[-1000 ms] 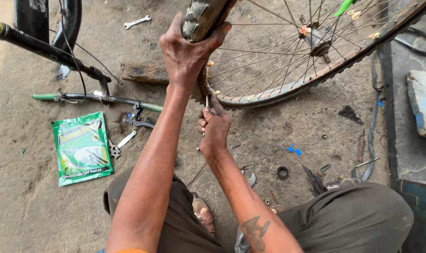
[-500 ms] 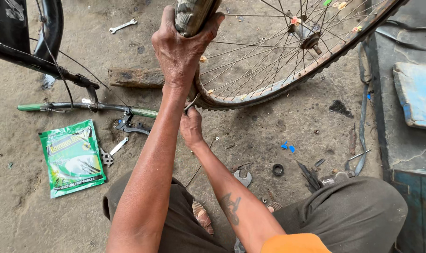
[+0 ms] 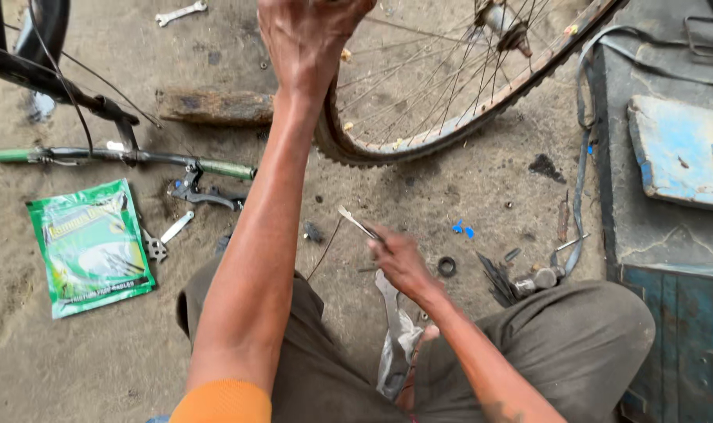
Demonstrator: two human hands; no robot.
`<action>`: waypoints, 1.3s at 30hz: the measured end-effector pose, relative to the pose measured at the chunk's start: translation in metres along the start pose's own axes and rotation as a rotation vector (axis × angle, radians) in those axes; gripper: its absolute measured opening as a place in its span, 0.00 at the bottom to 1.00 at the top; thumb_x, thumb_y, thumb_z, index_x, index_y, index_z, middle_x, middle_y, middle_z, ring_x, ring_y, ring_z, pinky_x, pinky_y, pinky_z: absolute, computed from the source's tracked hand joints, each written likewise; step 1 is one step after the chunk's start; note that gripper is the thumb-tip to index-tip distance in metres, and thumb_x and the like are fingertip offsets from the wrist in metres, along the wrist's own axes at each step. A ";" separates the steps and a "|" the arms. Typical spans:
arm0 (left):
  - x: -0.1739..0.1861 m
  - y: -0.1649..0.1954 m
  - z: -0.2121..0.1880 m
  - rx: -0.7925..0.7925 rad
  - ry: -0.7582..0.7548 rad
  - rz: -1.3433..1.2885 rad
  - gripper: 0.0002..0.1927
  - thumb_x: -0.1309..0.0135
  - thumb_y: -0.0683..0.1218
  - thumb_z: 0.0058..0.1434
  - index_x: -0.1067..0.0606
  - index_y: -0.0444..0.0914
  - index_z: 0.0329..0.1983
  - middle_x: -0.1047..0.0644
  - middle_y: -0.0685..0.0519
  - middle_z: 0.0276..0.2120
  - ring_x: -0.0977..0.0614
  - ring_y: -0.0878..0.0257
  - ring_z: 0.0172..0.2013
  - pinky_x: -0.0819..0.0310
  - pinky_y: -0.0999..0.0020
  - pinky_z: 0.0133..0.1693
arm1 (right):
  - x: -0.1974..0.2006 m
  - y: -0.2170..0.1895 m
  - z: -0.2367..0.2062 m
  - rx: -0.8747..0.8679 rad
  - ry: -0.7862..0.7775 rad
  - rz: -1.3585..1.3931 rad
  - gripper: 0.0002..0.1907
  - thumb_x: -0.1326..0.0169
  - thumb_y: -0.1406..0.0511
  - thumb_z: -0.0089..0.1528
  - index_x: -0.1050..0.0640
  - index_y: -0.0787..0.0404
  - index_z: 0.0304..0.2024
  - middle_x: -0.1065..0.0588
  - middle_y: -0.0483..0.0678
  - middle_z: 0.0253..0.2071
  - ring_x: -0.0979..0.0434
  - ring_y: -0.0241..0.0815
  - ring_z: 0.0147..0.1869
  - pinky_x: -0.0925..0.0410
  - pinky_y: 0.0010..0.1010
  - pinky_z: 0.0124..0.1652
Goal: The person sits on the ground working on a bicycle wheel, prying at the tire with a small tool, then picks up a metal mudguard and fastens it to the bicycle frame by hand, tightening its mounting hardware.
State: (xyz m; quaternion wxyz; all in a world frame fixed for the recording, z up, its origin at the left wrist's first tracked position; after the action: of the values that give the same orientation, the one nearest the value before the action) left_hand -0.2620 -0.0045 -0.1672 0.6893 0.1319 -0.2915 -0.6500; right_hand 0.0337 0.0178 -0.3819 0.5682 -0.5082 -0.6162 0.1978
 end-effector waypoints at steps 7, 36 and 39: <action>-0.010 -0.003 0.006 0.207 -0.069 0.233 0.32 0.29 0.69 0.57 0.25 0.37 0.35 0.19 0.48 0.21 0.15 0.59 0.23 0.19 0.63 0.29 | 0.058 -0.040 0.055 0.056 0.280 0.018 0.16 0.49 0.63 0.65 0.19 0.63 0.52 0.22 0.48 0.26 0.26 0.38 0.26 0.33 0.32 0.28; -0.017 0.108 -0.025 0.062 -0.250 -0.014 0.29 0.32 0.49 0.60 0.34 0.34 0.55 0.18 0.44 0.37 0.15 0.55 0.33 0.17 0.58 0.36 | 0.197 -0.030 0.057 0.208 0.363 0.748 0.29 0.47 0.54 0.67 0.30 0.67 0.64 0.25 0.62 0.59 0.24 0.51 0.59 0.29 0.42 0.59; -0.022 0.140 -0.031 0.076 -0.330 -0.131 0.28 0.32 0.48 0.60 0.34 0.35 0.55 0.17 0.44 0.39 0.13 0.57 0.34 0.15 0.61 0.36 | 0.171 -0.044 0.064 0.103 0.309 0.621 0.40 0.53 0.47 0.66 0.39 0.65 0.72 0.36 0.60 0.70 0.37 0.54 0.74 0.41 0.45 0.69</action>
State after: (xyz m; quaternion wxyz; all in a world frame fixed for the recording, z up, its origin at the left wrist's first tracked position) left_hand -0.1293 0.0277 -0.1185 0.5827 0.0681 -0.4160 -0.6948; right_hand -0.0137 0.1667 -0.2777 0.5924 -0.6661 -0.3281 0.3127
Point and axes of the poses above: each hand's wrist, its own z-axis towards the middle knuckle, its own x-axis out of the back of the hand, y = z × x, the point moved 8 cm from there along z, towards the middle knuckle
